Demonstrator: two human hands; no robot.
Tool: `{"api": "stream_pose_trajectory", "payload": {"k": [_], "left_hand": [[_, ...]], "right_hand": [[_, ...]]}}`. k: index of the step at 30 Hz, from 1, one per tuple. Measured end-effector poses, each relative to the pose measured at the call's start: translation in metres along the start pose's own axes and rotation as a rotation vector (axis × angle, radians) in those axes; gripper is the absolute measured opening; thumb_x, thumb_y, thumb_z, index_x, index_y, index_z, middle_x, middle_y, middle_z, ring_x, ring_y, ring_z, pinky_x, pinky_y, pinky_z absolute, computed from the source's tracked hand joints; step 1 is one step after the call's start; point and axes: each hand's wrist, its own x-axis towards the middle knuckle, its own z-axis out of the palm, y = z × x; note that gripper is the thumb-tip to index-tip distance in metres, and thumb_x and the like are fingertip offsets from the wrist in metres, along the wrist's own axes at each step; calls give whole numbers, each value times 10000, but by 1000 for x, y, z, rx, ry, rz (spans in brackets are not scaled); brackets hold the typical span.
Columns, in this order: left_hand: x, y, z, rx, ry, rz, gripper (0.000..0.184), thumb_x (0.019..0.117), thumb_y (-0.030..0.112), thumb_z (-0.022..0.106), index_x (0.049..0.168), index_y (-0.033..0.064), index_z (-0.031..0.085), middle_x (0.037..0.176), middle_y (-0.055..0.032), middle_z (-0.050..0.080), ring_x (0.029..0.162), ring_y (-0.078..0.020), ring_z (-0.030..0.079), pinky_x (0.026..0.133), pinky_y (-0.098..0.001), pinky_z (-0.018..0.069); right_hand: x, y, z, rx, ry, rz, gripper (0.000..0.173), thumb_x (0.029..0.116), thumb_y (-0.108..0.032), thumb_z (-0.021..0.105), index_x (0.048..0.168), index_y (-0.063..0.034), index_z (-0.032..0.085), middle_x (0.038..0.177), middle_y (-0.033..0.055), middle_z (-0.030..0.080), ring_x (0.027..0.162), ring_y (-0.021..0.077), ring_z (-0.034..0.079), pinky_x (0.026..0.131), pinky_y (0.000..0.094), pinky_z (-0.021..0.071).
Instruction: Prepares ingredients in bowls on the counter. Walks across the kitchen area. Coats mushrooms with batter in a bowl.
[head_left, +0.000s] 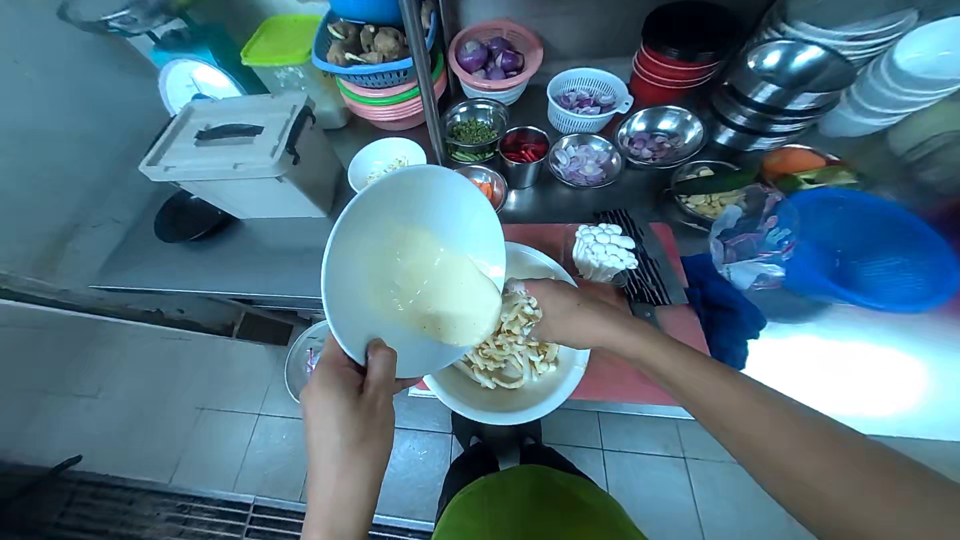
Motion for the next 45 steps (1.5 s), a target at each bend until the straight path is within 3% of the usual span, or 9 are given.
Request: {"api": "stream_pose_trajectory", "payload": {"k": [7,10,16,19,26,32,36,41,45], "left_hand": [[-6,8,8,-27,6,5,172,1001,35,499,1146,7,587,826,-47,732,641,-160,749,561,-338,667],[-7,10,11,-30,27,17,166,993,37,508,1133,11,592,821,-42,727,639,-157,747,559,-336,666],[2,6,22,-104,50,-62,148,1020,-3,490,1136,-23,581,820,-101,730,633,-199,749,560,-353,665],[8,1,29,-206,49,-181,144,1049,-9,471,1143,-52,570,835,-146,724,642,-229,750,570,-368,665],[12,-11,22,-603,31,-627,183,1069,5,414,1189,-104,497,855,-235,704,674,-286,743,601,-367,648],[5,-6,7,-633,21,-652,161,1067,5,419,1150,-97,513,833,-229,711,668,-288,746,596,-375,651],[1,2,4,-669,7,-656,157,1066,0,407,1130,-92,516,832,-231,712,667,-287,746,590,-368,649],[3,3,10,-678,15,-639,167,1067,0,404,1147,-95,516,840,-230,713,669,-288,746,594,-376,651],[16,-6,24,-659,63,-578,184,1070,0,414,1193,-105,503,868,-230,711,669,-279,746,591,-368,652]], "right_hand": [[-2,-7,5,110,79,23,556,872,21,739,1395,11,550,1390,217,575,1289,360,559,1062,537,457],[-4,-8,23,250,167,42,514,849,35,734,1338,-6,582,1305,228,618,1194,374,614,958,575,514],[-12,-13,69,485,241,86,575,827,-4,757,1376,-52,593,1334,198,612,1246,326,594,1026,535,503],[-18,-13,77,348,193,56,532,879,-71,712,1396,-44,590,1431,182,567,1332,295,545,1120,472,441],[-32,9,51,-413,-63,-128,325,917,-41,632,1234,16,679,1498,233,522,1335,456,529,1103,628,406],[-9,-15,-1,-663,-172,-31,326,899,-43,664,1221,5,656,1287,232,631,1209,441,597,973,624,483],[23,-37,-20,-608,-147,71,281,931,-176,690,1152,-1,686,1161,228,682,1123,421,637,903,629,488],[29,-45,-10,-575,-73,51,439,932,-293,707,1243,13,660,1241,221,666,1201,396,613,996,591,464],[0,-72,26,-527,-218,103,440,983,-189,619,1303,112,595,1367,322,570,1310,491,515,1083,664,370]]}}
